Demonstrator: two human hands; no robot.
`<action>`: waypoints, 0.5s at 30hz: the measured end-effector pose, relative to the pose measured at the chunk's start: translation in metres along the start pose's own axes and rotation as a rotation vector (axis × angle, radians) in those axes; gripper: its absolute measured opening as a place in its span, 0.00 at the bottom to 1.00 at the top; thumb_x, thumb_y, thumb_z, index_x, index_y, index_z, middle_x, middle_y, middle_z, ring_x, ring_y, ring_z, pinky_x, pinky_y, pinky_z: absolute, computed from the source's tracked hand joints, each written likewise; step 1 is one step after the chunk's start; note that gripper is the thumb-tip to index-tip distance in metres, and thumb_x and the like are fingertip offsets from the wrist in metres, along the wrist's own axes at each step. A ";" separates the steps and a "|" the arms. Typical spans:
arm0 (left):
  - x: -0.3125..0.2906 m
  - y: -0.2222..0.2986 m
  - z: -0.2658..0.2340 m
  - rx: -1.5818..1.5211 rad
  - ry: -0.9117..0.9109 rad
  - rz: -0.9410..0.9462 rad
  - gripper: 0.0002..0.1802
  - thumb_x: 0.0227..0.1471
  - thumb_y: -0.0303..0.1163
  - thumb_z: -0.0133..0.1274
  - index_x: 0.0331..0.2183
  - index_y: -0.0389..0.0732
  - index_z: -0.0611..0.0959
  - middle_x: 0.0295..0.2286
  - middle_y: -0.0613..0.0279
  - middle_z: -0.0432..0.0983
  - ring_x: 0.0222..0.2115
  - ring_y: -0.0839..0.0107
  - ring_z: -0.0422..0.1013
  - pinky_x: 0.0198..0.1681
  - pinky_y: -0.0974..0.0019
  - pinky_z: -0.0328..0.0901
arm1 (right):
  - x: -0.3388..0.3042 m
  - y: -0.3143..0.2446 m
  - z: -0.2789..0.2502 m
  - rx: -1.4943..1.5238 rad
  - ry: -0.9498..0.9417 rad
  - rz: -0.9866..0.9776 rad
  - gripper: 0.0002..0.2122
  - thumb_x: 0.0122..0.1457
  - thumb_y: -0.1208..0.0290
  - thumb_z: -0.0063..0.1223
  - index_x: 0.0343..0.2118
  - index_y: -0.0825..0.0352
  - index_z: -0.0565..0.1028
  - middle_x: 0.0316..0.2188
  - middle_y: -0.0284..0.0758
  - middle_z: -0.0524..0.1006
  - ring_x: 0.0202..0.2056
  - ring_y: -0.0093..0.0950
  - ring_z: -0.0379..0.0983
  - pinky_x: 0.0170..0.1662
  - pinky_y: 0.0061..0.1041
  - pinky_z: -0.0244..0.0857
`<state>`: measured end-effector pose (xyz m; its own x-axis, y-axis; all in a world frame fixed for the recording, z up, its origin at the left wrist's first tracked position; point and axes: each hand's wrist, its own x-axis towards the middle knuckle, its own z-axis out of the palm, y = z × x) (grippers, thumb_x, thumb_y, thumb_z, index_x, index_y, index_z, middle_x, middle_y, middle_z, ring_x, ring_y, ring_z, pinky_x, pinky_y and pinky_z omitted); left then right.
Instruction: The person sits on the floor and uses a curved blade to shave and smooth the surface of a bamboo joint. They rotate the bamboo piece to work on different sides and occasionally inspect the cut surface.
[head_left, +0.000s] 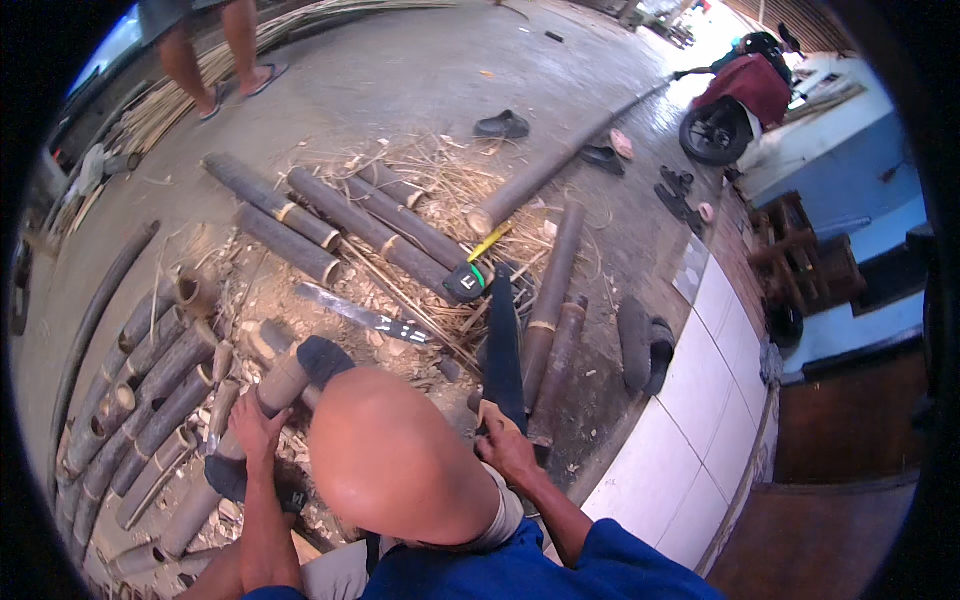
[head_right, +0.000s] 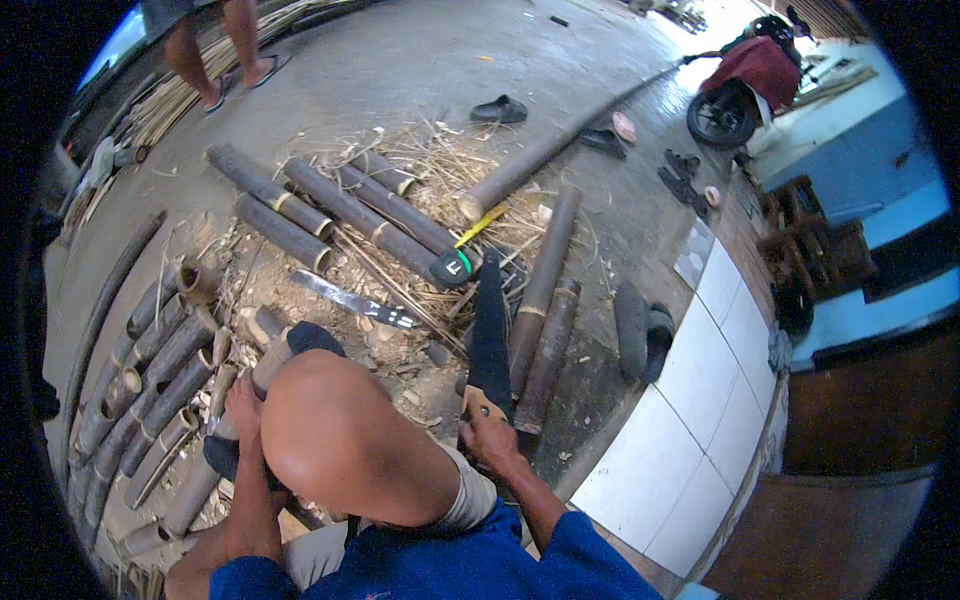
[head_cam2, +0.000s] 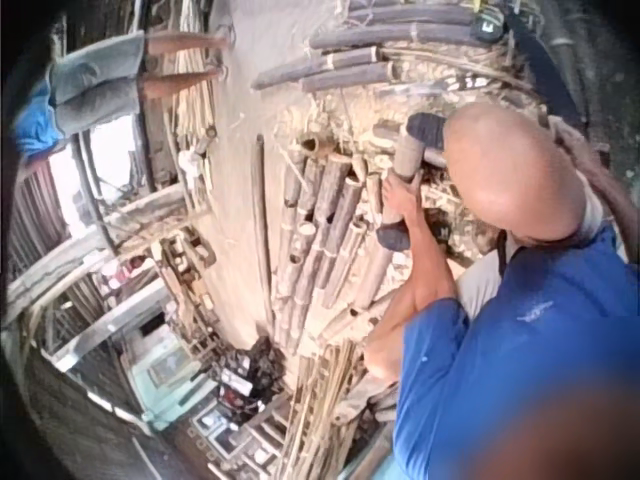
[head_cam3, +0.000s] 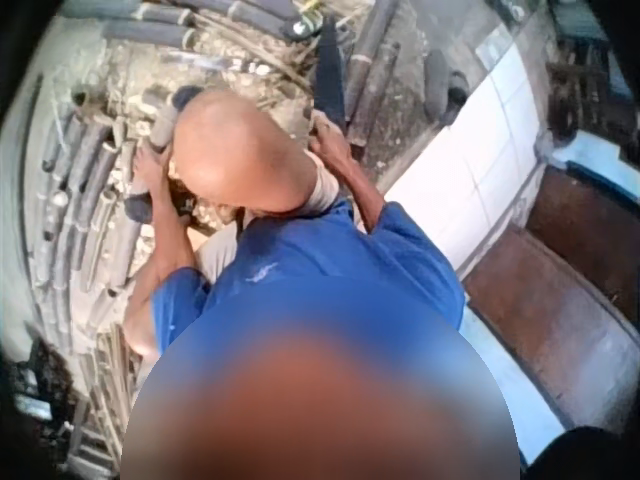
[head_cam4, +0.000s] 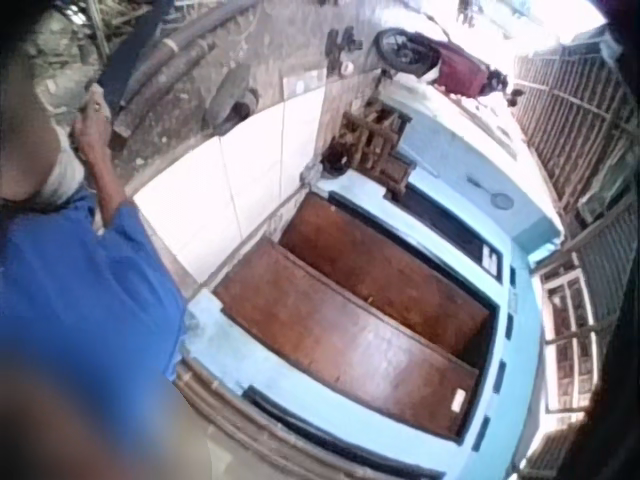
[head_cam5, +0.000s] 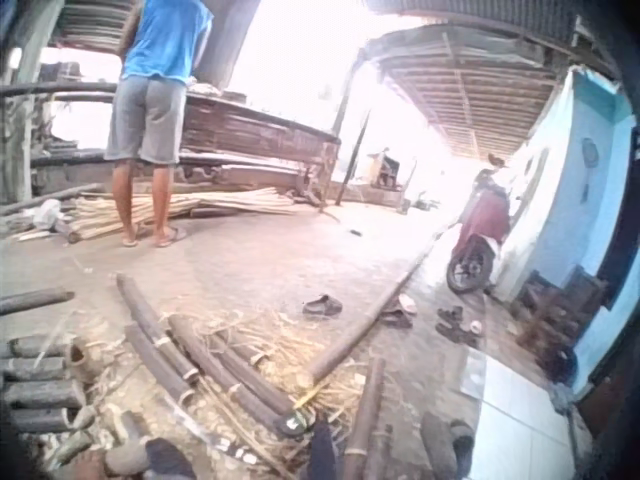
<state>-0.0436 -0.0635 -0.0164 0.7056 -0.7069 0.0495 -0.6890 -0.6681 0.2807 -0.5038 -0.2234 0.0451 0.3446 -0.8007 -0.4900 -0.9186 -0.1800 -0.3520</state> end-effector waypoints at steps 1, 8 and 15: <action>0.000 0.001 -0.002 -0.007 0.018 0.058 0.50 0.31 0.53 0.74 0.55 0.38 0.76 0.45 0.49 0.77 0.48 0.48 0.71 0.53 0.46 0.63 | 0.000 0.007 -0.006 0.000 0.065 0.081 0.33 0.62 0.58 0.54 0.68 0.63 0.58 0.34 0.56 0.81 0.37 0.58 0.78 0.42 0.53 0.72; -0.007 0.011 -0.019 -0.040 -0.034 -0.047 0.47 0.34 0.55 0.72 0.52 0.39 0.77 0.46 0.49 0.75 0.52 0.49 0.68 0.59 0.46 0.59 | 0.029 0.109 -0.043 0.098 0.619 0.179 0.36 0.61 0.59 0.61 0.64 0.80 0.62 0.59 0.60 0.70 0.61 0.51 0.68 0.63 0.40 0.61; -0.013 0.016 -0.024 -0.113 -0.029 -0.115 0.46 0.35 0.58 0.71 0.54 0.45 0.77 0.48 0.56 0.75 0.55 0.55 0.65 0.63 0.49 0.53 | 0.046 0.077 -0.031 0.197 0.254 0.178 0.34 0.61 0.57 0.61 0.64 0.74 0.64 0.62 0.55 0.68 0.63 0.45 0.66 0.65 0.40 0.59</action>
<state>-0.0599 -0.0591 0.0105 0.7728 -0.6344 -0.0161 -0.5795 -0.7159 0.3895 -0.5644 -0.2914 0.0202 0.1012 -0.9302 -0.3527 -0.8965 0.0684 -0.4378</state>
